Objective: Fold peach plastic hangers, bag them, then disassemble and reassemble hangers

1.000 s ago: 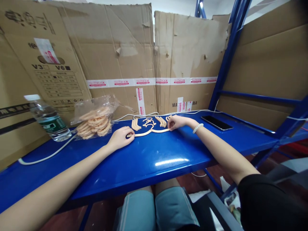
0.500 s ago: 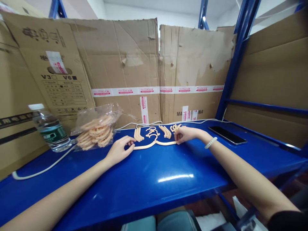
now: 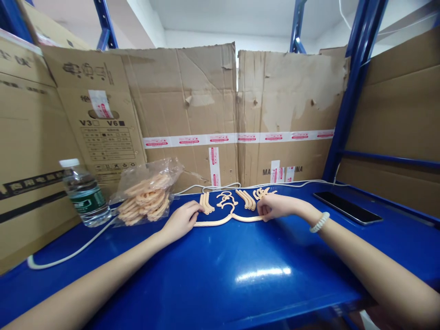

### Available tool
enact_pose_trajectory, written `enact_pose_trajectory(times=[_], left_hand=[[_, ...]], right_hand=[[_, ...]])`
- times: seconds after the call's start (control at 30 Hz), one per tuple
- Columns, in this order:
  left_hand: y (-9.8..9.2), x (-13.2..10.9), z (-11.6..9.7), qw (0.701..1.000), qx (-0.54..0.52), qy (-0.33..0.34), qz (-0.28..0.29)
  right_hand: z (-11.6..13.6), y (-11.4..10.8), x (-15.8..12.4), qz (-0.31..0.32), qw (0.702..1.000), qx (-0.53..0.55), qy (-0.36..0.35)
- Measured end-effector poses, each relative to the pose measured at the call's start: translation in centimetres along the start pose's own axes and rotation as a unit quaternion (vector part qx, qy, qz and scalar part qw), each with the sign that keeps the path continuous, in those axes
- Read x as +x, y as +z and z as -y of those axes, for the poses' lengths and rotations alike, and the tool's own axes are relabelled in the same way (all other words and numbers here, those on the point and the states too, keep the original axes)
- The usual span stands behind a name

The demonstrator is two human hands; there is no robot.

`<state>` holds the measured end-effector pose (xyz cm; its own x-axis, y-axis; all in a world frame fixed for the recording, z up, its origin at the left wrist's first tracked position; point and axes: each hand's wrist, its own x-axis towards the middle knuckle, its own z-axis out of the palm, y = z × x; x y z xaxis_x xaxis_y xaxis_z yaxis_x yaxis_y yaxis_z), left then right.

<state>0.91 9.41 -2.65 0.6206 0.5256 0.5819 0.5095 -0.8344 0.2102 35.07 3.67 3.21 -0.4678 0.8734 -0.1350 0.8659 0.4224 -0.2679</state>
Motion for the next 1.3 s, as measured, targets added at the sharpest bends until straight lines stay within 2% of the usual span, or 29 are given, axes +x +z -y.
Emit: enact_pose_trajectory(times=[0.23, 0.67, 0.73, 0.83, 0.97, 1.17, 1.3], left_hand=[[0.2, 0.8, 2.0, 1.000, -0.016, 0.009, 0.006], [-0.2, 0.5, 1.5, 0.999, -0.024, -0.006, 0.021], [0.0, 0.5, 1.8, 1.000, -0.015, -0.017, 0.010], [0.4, 0.6, 2.4, 1.000, -0.004, -0.031, -0.004], [0.8, 0.5, 2.8, 1.000, -0.006, -0.025, 0.002], [0.8, 0.3, 2.5, 1.000, -0.008, -0.009, 0.014], [0.6, 0.2, 2.3, 1.000, -0.005, -0.009, 0.015]], right_hand=[[0.0, 0.2, 0.4, -0.022, 0.999, -0.019, -0.017], [-0.4, 0.8, 0.7, -0.049, 0.998, -0.028, -0.035], [-0.3, 0.5, 0.6, -0.074, 0.996, -0.034, -0.039], [0.3, -0.1, 1.0, -0.146, 0.987, -0.048, -0.039], [1.1, -0.4, 3.3, -0.182, 0.981, -0.055, -0.047], [2.2, 0.0, 8.7, -0.167, 0.980, -0.093, -0.051], [3.0, 0.3, 11.2, -0.157, 0.980, -0.114, -0.046]])
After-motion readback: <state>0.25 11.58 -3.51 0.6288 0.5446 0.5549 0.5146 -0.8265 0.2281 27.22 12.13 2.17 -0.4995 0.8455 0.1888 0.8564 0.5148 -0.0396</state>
